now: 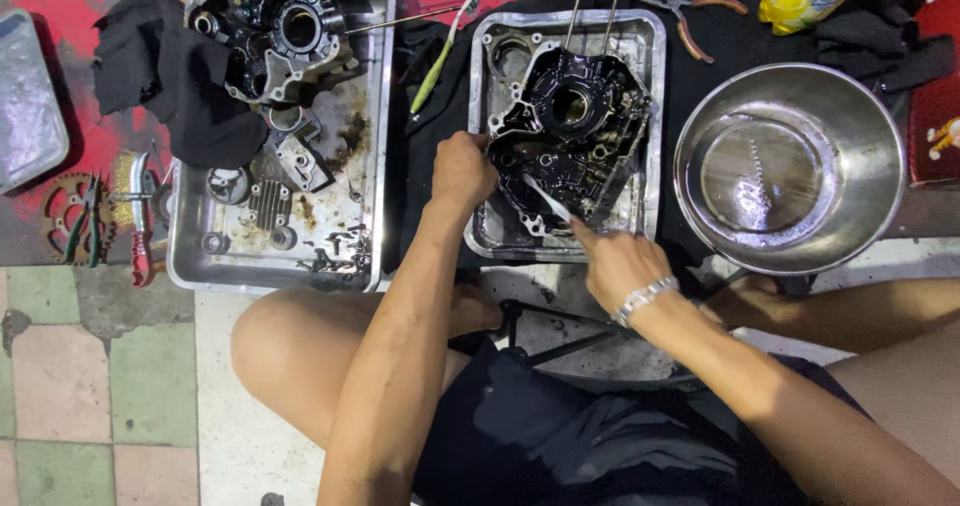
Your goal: The person cleans small engine components and a larger engine casing using a toothbrush and a yellow cleaning liquid. They scrub parts in a metal bowl, rinse them, and place them into a tray. The person also pours cleaning liquid directly onto the engine casing and scrubs it with the toothbrush.
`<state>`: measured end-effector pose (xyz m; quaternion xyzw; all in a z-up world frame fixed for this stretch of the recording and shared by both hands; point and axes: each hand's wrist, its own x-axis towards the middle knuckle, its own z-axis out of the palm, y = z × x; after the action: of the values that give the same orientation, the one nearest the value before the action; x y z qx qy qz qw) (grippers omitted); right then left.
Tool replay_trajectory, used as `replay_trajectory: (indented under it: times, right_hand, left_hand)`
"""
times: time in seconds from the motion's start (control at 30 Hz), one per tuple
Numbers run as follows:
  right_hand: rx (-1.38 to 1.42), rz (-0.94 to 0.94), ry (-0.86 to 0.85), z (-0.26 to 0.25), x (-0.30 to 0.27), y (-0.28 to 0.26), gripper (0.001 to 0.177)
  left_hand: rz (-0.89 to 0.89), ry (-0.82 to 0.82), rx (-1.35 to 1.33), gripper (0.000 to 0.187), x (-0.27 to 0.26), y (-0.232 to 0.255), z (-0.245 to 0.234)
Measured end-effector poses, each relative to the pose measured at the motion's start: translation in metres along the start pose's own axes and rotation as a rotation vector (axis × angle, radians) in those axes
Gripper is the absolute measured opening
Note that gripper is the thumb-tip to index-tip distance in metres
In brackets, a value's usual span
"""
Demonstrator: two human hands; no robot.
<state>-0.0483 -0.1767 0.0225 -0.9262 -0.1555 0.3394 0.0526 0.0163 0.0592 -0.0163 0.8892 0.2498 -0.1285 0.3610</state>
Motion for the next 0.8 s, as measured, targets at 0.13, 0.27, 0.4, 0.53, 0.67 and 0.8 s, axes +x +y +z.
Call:
replay_trajectory:
  times: [0.13, 0.27, 0.4, 0.53, 0.67, 0.8]
  right_hand:
    - [0.049, -0.035, 0.097, 0.001, -0.005, 0.002, 0.060]
    - [0.092, -0.052, 0.059, 0.003, 0.000, -0.012, 0.057]
    - [0.069, 0.012, -0.002, 0.000, -0.006, -0.007, 0.050]
    - [0.000, -0.068, 0.186, 0.005, 0.015, 0.006, 0.057]
    - [-0.031, -0.091, 0.153, 0.015, 0.018, -0.008, 0.068]
    - [0.011, -0.061, 0.025, 0.009, 0.019, -0.004, 0.072]
  left_hand:
    - [0.005, 0.009, 0.014, 0.041, 0.002, 0.001, 0.002]
    - [0.044, 0.010, 0.035, 0.044, 0.003, 0.000, 0.002]
    - [0.022, 0.006, 0.012, 0.041, 0.003, 0.000, 0.002]
    - [0.059, 0.002, 0.022, 0.043, 0.002, -0.002, 0.005]
    - [0.084, 0.026, 0.028, 0.041, 0.006, -0.006, 0.005]
    - [0.045, 0.030, 0.018, 0.042, 0.007, -0.006, 0.009]
